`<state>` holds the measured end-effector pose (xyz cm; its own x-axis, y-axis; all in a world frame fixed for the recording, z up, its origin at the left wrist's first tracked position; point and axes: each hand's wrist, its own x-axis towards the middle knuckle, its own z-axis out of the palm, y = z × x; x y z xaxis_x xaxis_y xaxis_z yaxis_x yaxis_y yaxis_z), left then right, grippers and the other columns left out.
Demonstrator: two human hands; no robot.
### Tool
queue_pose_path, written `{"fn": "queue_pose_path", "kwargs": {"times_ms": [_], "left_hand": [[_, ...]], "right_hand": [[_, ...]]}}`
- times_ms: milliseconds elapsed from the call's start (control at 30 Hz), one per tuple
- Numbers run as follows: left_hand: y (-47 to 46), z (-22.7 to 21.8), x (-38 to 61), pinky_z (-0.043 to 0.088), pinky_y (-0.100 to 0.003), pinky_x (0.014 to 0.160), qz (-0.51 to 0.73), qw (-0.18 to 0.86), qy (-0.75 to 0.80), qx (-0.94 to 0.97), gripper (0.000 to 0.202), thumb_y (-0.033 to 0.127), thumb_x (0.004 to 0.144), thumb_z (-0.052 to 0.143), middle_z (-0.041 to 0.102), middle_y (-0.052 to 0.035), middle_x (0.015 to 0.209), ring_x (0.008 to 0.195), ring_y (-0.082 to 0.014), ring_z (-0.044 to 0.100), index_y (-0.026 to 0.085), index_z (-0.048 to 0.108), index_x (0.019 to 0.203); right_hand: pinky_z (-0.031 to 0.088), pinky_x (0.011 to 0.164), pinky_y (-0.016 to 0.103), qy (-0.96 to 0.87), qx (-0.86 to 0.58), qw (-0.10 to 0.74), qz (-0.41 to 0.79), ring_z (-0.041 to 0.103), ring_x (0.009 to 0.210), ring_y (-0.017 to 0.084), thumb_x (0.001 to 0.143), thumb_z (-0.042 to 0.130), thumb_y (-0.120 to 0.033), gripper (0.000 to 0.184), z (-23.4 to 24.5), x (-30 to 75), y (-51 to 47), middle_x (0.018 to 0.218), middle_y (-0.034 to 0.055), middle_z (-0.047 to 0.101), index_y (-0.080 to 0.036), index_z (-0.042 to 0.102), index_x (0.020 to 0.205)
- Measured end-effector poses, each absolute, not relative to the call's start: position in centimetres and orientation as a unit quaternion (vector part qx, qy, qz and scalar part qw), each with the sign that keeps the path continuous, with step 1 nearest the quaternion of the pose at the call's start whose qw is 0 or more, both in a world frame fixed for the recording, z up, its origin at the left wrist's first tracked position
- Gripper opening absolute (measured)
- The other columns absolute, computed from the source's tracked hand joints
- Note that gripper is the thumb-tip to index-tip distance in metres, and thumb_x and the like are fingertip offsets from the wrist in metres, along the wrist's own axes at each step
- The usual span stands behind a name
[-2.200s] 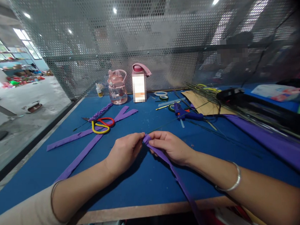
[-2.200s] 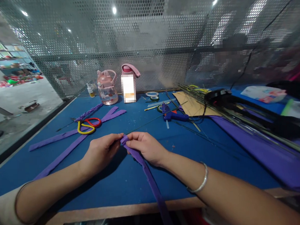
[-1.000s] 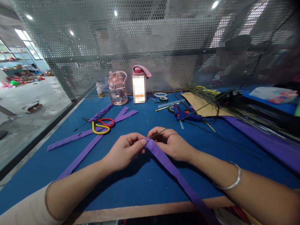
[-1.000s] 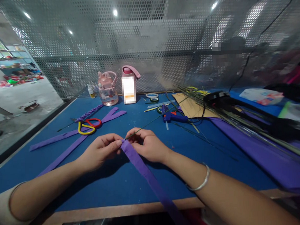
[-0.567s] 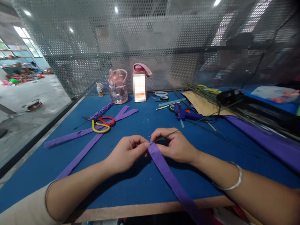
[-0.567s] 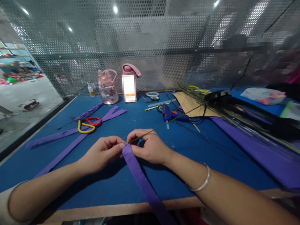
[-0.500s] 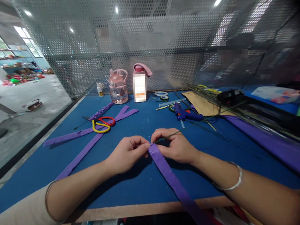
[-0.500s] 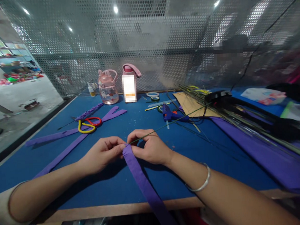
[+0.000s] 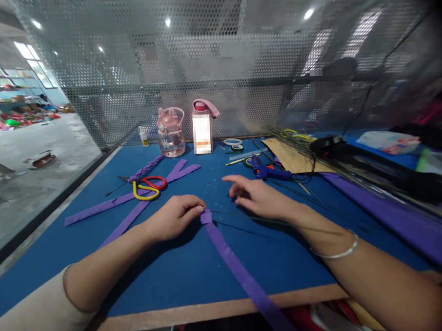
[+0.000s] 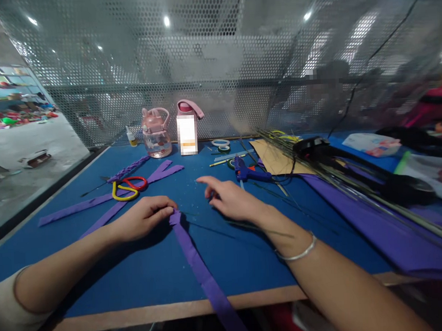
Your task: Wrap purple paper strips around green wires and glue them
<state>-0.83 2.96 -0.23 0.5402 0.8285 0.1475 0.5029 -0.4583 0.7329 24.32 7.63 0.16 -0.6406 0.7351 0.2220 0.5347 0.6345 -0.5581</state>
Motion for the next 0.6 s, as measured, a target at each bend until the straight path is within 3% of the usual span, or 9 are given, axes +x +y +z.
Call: {"fn": "queue_pose_path", "kwargs": {"times_ms": [133,233,400,600], "left_hand": [[4.0,-0.7,-1.4,0.042,-0.027,0.079,0.244,0.224,0.389,0.860,0.025,0.025,0.092,0.042,0.064,-0.0049,0.085,0.082,-0.0158,0.056,0.016,0.065,0.084],[4.1,-1.5,-1.0,0.041,-0.029,0.082,0.257,0.183,0.415,0.853,0.027,0.025,0.093,0.043,0.064,-0.0053,0.086,0.086,-0.0171,0.055,0.017,0.067,0.085],[3.9,-2.5,-0.3,0.043,-0.031,0.078,0.262,0.197,0.477,0.816,0.019,0.030,0.088,0.053,0.067,-0.0056,0.089,0.085,-0.0188,0.058,0.018,0.066,0.097],[3.7,-2.5,-0.2,0.044,-0.032,0.076,0.281,0.150,0.506,0.802,0.014,0.030,0.083,0.062,0.061,-0.0054,0.087,0.086,-0.0202,0.054,0.017,0.063,0.078]], "right_hand": [[0.050,0.068,0.027,-0.831,-0.504,0.207,0.111,0.064,0.073,0.017,0.077,0.049,-0.012,0.042,1.5,28.5,12.0,0.089,0.0067,0.069,-0.015,0.057,0.118],[0.049,0.083,0.032,-0.816,-0.564,0.124,0.028,0.064,0.096,0.025,0.069,0.053,-0.008,0.049,1.6,31.0,14.2,0.109,0.0108,0.068,-0.016,0.061,0.117],[0.045,0.094,0.042,-0.813,-0.576,0.087,0.000,0.057,0.113,0.035,0.066,0.056,-0.010,0.063,-0.9,33.1,15.6,0.126,0.0196,0.060,-0.008,0.052,0.129],[0.042,0.098,0.044,-0.844,-0.516,0.142,-0.010,0.054,0.116,0.033,0.075,0.050,-0.011,0.058,-1.1,34.0,15.2,0.129,0.0199,0.055,-0.007,0.044,0.133]]}}
